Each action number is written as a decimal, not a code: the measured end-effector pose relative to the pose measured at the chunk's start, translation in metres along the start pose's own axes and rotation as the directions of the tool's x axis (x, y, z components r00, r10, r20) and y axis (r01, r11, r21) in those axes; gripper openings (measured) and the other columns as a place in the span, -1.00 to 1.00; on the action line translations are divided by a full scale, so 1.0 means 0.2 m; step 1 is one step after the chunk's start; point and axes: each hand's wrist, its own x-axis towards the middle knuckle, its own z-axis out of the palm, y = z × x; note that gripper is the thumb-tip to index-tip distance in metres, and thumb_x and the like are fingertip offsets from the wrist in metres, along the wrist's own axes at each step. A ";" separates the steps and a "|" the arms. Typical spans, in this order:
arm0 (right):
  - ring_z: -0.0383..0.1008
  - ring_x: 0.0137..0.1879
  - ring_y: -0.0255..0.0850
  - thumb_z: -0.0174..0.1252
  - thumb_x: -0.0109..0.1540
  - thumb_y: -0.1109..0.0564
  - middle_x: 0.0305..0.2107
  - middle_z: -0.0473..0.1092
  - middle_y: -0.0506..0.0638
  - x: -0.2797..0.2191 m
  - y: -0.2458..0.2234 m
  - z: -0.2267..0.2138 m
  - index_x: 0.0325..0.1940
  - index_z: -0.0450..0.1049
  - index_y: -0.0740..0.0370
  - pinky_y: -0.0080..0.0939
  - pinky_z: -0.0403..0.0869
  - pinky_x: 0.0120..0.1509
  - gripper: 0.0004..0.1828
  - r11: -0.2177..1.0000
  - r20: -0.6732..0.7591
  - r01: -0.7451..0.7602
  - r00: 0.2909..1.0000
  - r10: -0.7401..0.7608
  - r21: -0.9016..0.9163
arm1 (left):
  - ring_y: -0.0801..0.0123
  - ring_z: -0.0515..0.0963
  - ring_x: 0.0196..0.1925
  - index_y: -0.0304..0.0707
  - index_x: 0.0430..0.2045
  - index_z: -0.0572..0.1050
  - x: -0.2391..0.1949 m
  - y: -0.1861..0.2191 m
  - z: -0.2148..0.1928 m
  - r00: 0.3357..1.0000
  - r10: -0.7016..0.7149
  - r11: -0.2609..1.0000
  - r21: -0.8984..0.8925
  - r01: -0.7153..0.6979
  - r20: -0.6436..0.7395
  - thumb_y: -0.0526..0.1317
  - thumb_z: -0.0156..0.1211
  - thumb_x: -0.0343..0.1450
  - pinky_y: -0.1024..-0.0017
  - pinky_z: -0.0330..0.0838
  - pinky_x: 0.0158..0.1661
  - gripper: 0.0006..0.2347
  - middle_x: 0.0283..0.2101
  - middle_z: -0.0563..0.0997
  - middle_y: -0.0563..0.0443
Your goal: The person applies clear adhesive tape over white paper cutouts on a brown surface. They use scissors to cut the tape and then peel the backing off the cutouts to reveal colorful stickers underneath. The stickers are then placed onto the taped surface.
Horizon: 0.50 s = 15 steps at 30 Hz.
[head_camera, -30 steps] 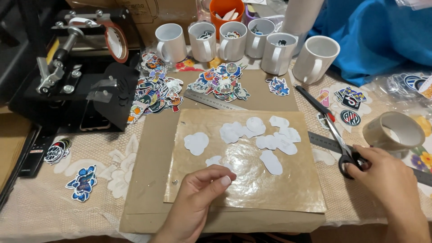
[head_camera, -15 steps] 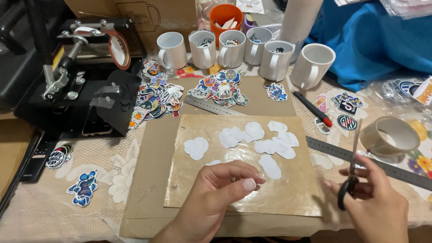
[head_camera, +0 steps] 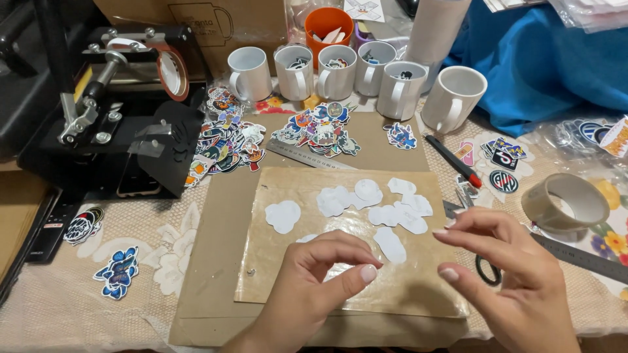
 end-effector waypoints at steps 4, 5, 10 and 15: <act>0.39 0.29 -0.09 0.35 0.01 0.06 -0.08 0.40 0.00 0.07 -0.12 0.01 -0.02 0.62 0.13 -0.05 0.33 0.42 -0.56 0.974 0.109 0.127 0.983 -0.150 0.190 | 0.39 0.66 -0.16 -0.17 -0.41 0.64 -0.02 0.07 0.01 0.988 0.150 0.952 0.268 -0.150 0.018 -0.31 0.31 0.36 0.43 0.51 -0.03 -0.98 -0.29 0.66 0.02; 0.39 0.31 -0.06 0.39 -0.01 0.09 -0.09 0.40 -0.02 0.10 -0.15 0.01 -0.06 0.64 0.12 0.01 0.29 0.49 -0.59 0.968 0.156 0.146 0.971 -0.180 0.203 | 0.39 0.66 -0.15 -0.16 -0.41 0.64 -0.02 0.09 0.01 0.986 0.164 0.945 0.286 -0.160 0.012 -0.30 0.30 0.36 0.43 0.52 -0.02 -0.98 -0.29 0.65 0.03; 0.49 0.19 -0.08 0.36 0.04 0.14 -0.32 0.43 -0.10 0.12 -0.18 0.03 -0.37 0.65 0.07 -0.08 0.42 0.38 -0.91 0.959 0.086 0.271 0.957 -0.278 0.086 | 0.41 0.64 -0.16 -0.16 -0.41 0.66 -0.03 0.11 -0.01 0.983 0.183 0.924 0.347 -0.164 -0.022 -0.29 0.32 0.35 0.46 0.49 -0.02 -0.96 -0.29 0.65 0.04; 0.52 0.18 -0.02 0.36 0.05 0.15 -0.33 0.45 -0.12 0.11 -0.22 0.06 -0.35 0.64 0.04 -0.09 0.47 0.33 -0.90 0.947 0.023 0.321 0.947 -0.320 -0.037 | 0.43 0.63 -0.13 -0.16 -0.36 0.69 -0.03 0.11 -0.02 0.981 0.186 0.912 0.381 -0.152 -0.054 -0.27 0.29 0.36 0.47 0.48 0.00 -0.92 -0.27 0.64 0.07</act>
